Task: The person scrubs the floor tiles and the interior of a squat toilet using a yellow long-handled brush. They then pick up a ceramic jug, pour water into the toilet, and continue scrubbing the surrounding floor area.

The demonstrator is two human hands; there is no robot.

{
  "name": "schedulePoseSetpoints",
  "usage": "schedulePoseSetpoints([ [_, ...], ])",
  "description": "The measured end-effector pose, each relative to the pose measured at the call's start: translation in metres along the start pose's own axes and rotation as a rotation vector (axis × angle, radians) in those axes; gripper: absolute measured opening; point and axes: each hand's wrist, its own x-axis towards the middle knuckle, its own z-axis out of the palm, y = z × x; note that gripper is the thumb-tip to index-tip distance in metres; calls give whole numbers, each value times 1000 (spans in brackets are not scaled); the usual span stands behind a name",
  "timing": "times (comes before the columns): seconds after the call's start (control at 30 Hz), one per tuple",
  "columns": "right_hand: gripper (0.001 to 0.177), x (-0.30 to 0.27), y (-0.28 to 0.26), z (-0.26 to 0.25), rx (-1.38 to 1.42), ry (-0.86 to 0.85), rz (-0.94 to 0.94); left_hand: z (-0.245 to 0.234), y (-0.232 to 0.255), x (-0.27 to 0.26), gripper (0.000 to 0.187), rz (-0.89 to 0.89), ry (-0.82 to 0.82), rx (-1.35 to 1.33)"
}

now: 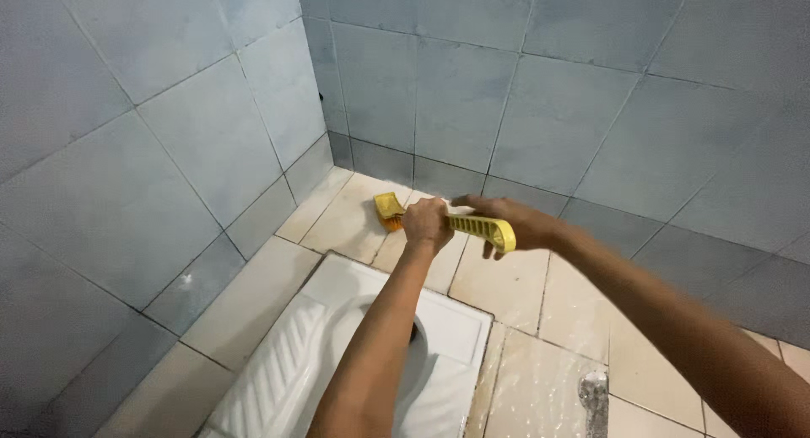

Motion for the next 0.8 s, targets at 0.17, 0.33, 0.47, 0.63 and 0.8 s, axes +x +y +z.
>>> schedulePoseSetpoints([
  [0.17, 47, -26, -46, -33, 83, 78, 425, 18, 1, -1, 8, 12, 168, -23],
  [0.33, 34, -23, -87, -22, 25, -56, 528, 22, 10, 2, 26, -66, 48, -85],
  [0.47, 26, -3, -82, 1, -303, -120, 520, 32, 2, -4, 13, -26, 157, -37],
  [0.63, 33, 11, -68, 21, -309, -50, 508, 52, -17, -13, 22, 3, 204, -23],
  [0.8, 48, 33, -43, 45, -438, -3, 406, 45, -16, -30, 16, -35, 301, -2],
])
